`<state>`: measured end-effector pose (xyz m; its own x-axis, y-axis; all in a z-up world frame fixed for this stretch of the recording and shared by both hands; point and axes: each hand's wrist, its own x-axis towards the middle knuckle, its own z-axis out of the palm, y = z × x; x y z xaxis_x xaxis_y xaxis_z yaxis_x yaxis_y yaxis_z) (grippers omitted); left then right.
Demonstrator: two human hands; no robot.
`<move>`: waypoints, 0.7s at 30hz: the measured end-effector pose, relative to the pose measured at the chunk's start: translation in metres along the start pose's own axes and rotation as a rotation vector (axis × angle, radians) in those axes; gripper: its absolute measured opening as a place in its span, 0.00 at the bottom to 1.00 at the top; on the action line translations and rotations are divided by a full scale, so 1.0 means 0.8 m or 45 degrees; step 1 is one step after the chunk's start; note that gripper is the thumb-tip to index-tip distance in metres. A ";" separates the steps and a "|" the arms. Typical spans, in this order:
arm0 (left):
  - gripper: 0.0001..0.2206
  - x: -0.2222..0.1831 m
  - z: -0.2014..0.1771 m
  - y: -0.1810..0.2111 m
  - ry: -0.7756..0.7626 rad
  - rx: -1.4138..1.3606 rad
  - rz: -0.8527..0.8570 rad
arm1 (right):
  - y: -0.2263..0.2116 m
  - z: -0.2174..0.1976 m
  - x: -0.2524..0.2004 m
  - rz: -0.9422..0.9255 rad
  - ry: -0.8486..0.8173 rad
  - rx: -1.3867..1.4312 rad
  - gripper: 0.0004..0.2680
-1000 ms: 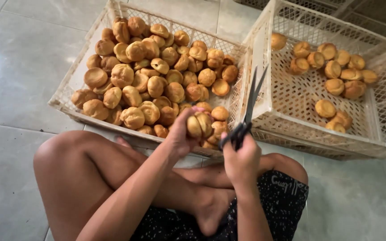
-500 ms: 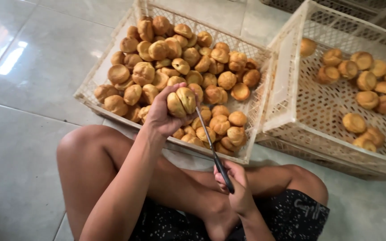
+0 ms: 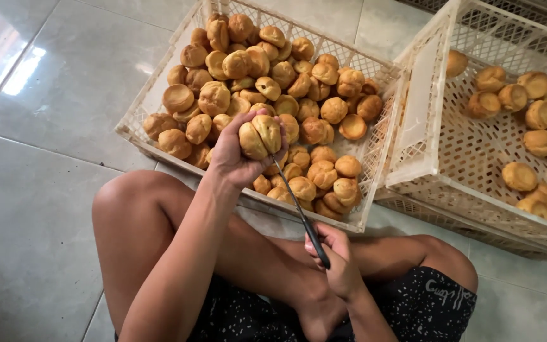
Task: The person is sitting on the floor, picking up small baked buns from a plastic crate, cutting them partially open with scissors, and placing them into another crate.
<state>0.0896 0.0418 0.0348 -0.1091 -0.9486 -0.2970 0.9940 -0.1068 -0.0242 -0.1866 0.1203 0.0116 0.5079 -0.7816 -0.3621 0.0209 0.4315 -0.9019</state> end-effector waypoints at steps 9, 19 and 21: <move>0.06 0.001 -0.004 -0.020 0.065 0.012 -0.052 | 0.002 -0.003 0.010 -0.016 -0.002 0.045 0.02; 0.10 0.022 -0.032 -0.045 0.194 0.078 -0.127 | 0.001 0.002 0.023 -0.136 0.051 -0.087 0.06; 0.11 0.028 -0.036 -0.048 0.252 0.110 -0.124 | 0.001 0.003 0.029 -0.158 0.103 -0.160 0.08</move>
<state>0.0493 0.0335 0.0020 -0.1918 -0.8567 -0.4789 0.9736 -0.2278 0.0175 -0.1731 0.1036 0.0033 0.4374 -0.8611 -0.2592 -0.0310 0.2736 -0.9613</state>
